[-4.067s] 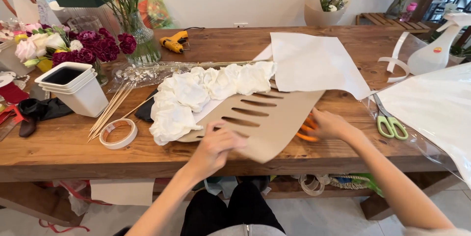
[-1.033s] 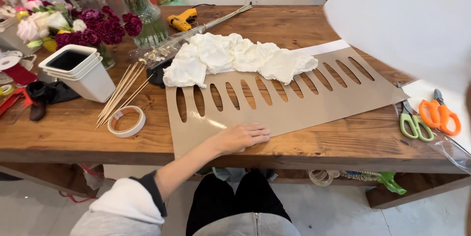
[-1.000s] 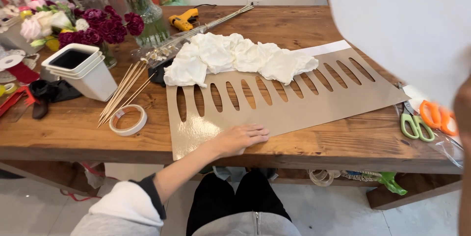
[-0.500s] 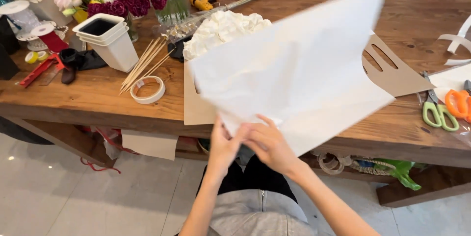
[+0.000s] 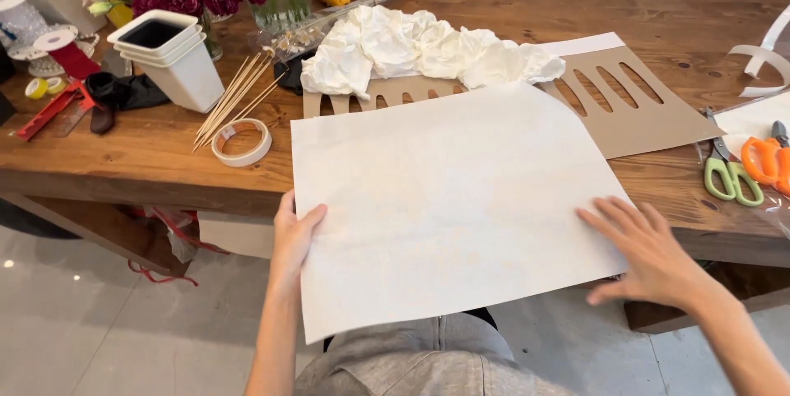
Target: Stapling crumpled tissue paper to a cardboard base and folding a large sheet of paper at a floral design station.
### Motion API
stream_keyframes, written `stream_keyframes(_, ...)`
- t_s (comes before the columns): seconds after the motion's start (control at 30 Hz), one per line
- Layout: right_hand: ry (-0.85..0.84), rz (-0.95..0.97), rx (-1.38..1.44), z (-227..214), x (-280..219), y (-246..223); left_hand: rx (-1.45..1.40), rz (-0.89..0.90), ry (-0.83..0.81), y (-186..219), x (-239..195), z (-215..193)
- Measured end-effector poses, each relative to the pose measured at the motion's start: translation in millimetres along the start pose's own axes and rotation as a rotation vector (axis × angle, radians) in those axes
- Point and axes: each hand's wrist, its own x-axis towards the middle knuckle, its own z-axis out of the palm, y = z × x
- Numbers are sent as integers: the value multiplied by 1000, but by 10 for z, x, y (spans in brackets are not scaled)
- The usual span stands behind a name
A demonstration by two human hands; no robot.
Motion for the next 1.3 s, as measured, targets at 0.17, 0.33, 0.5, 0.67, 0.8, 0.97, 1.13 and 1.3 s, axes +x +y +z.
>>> stream_keyframes(0.17,185,100,-585,342,-370,558,-63,-27,-33,506,-420,119)
stream_keyframes(0.33,315,148,152,30,-260,583,96,282,-116,126,-268,-246)
stream_keyframes(0.5,327,454,763,-800,-111,0,351,345,-232,-127,-361,-564)
stream_keyframes(0.67,696,701,783,-449,-202,489,202,261,-468,-105,-465,-463)
stream_keyframes(0.8,719,689,809,-522,72,579,163,379,-496,-97,-368,-288)
stream_keyframes(0.97,565,808,920,-567,489,476,87,30,-221,-1,-505,3)
stream_keyframes(1.13,493,943,1021,-253,725,763,127,38,-161,66,-557,8)
stream_keyframes(1.3,232,1054,1106,-761,666,304,9,-42,-106,-15,-475,-130)
